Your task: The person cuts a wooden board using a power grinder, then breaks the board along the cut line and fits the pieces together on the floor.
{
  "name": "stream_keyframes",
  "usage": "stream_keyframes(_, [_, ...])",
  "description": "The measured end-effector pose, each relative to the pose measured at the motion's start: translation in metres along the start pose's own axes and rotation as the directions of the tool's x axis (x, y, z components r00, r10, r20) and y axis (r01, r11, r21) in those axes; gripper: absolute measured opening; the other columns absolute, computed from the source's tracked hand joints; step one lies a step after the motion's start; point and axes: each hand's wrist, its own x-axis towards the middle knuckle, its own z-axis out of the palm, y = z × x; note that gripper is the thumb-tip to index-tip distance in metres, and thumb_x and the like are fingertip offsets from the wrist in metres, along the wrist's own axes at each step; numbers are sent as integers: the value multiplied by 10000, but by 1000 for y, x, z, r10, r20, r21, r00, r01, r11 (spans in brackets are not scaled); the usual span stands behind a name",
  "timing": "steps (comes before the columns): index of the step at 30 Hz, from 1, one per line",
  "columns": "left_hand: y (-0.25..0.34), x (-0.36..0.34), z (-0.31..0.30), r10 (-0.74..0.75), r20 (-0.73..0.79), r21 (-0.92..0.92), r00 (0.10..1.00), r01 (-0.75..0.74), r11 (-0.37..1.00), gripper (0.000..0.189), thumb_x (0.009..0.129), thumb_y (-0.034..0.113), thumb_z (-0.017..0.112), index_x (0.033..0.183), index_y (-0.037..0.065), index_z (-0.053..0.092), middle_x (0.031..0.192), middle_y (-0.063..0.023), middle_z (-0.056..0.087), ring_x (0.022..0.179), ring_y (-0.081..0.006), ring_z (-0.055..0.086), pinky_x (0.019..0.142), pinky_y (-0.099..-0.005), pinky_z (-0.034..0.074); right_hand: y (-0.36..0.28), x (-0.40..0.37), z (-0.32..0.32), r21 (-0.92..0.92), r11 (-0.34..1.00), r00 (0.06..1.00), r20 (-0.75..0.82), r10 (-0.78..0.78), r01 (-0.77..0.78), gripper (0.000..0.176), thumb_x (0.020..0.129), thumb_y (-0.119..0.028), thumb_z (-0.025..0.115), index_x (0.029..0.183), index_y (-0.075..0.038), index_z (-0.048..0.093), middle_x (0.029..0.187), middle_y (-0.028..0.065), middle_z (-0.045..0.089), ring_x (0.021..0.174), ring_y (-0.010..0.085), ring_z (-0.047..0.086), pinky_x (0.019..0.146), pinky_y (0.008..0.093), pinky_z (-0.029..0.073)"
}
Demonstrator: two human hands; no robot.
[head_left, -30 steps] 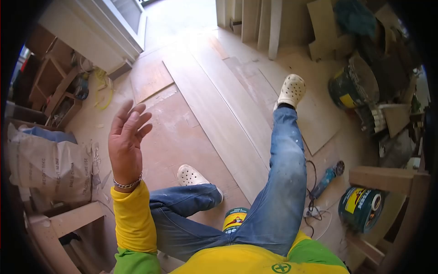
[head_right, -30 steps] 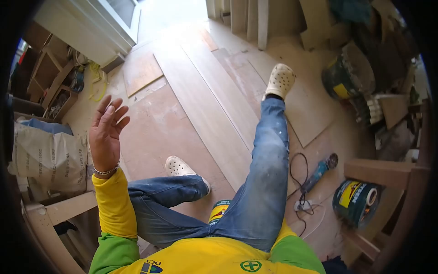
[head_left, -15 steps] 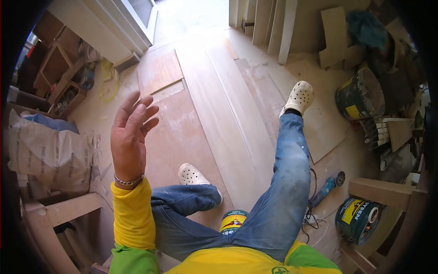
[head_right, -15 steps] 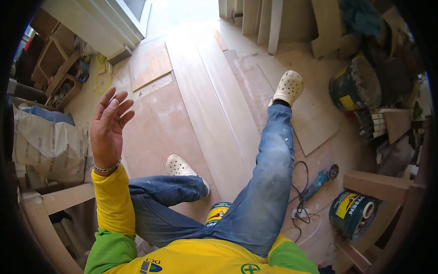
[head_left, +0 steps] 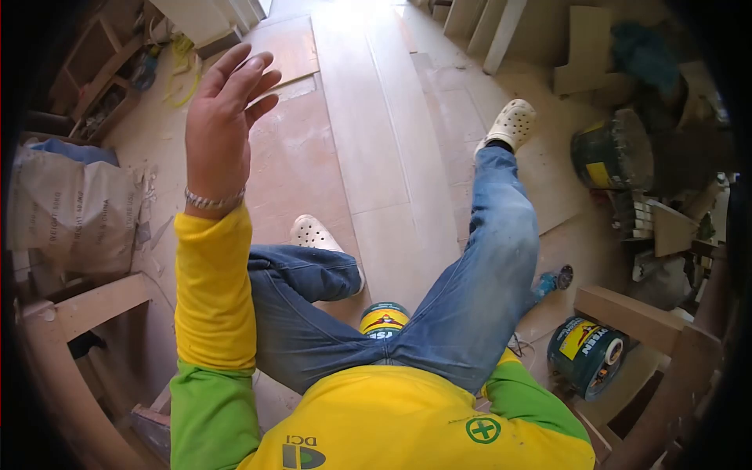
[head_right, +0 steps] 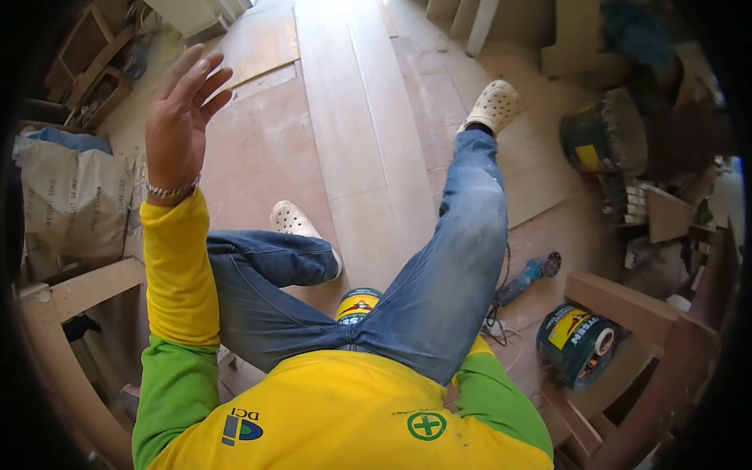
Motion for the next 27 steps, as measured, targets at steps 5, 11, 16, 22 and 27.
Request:
stream_keyframes(5, [9,12,14,48,-9,-50,999,-48,998,480,997,253,537,1389,-13,458,1286,-162,612,1140,-262,624,918,-328,514,-1,13,-29,-10,998,992,112,56,-55,284,955,-231,440,924,-98,689,954,109,707,882,280,674,761,410,529])
stream_keyframes(11, [-29,41,8,35,101,-85,994,-26,996,438,998,244,528,1381,38,480,1261,-91,642,1115,-215,639,878,-318,511,18,-25,-128,403,904,988,107,112,-146,331,956,-230,405,880,-56,677,930,179,680,897,339,649,794,463,505])
stream_keyframes(16, [-45,50,8,-50,46,-2,998,50,999,532,932,250,610,1391,17,475,1201,-86,643,1056,-196,639,813,-315,512,255,-350,-253,149,938,717,685,129,-312,298,915,-242,473,874,-34,682,908,204,686,873,381,657,785,476,520])
stream_keyframes(22, [-77,67,13,-110,1,117,994,109,987,524,924,254,616,1381,27,492,1152,-67,659,970,-174,648,711,-304,503,368,-478,-300,3,964,624,763,170,-266,292,828,-284,555,814,-19,679,875,243,676,849,443,652,757,506,526])
stream_keyframes(27, [-192,114,-20,14,55,291,998,-30,956,504,913,254,625,1315,-38,537,1133,-182,666,989,-205,648,795,-298,524,377,-392,-283,-113,757,486,704,518,-644,319,794,-313,546,798,-20,671,909,273,664,899,459,637,805,518,510])
